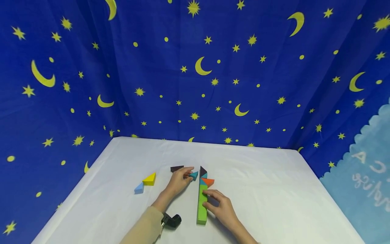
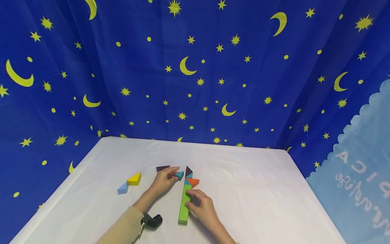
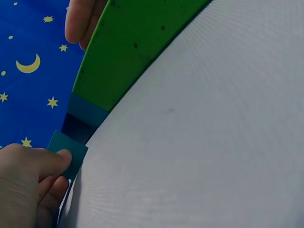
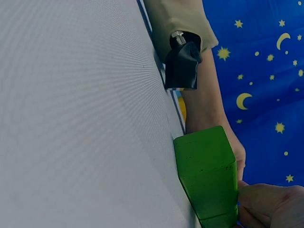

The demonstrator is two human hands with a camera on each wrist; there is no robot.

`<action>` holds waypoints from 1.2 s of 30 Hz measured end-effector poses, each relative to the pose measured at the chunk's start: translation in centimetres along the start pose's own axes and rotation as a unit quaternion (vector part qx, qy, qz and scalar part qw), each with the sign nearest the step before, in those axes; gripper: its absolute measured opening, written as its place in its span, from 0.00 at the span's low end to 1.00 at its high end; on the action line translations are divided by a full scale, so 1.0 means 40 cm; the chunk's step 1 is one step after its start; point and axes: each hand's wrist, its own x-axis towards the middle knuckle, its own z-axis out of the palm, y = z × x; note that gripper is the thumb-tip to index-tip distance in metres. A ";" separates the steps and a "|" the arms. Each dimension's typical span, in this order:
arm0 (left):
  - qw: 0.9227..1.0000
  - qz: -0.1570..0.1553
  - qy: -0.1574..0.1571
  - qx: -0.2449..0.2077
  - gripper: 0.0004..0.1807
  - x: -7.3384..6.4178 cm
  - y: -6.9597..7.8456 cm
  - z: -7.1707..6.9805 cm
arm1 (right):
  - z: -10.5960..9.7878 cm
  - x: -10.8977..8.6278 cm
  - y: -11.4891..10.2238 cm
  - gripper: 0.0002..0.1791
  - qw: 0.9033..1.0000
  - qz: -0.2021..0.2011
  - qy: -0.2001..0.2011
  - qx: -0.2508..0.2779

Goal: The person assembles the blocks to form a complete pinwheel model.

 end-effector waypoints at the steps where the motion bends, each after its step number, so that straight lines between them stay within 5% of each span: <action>1: 1.000 0.001 0.003 0.001 0.24 0.000 -0.001 0.001 | 0.001 0.000 0.000 0.22 1.000 0.002 0.000 -0.002; 17: 0.995 -0.007 0.049 0.092 0.30 0.006 0.026 0.032 | 0.003 -0.007 -0.006 0.22 1.000 0.008 0.000 -0.004; 36: 0.998 0.018 0.038 0.051 0.26 0.005 0.010 0.036 | 0.004 -0.001 -0.004 0.22 1.000 0.014 -0.004 -0.001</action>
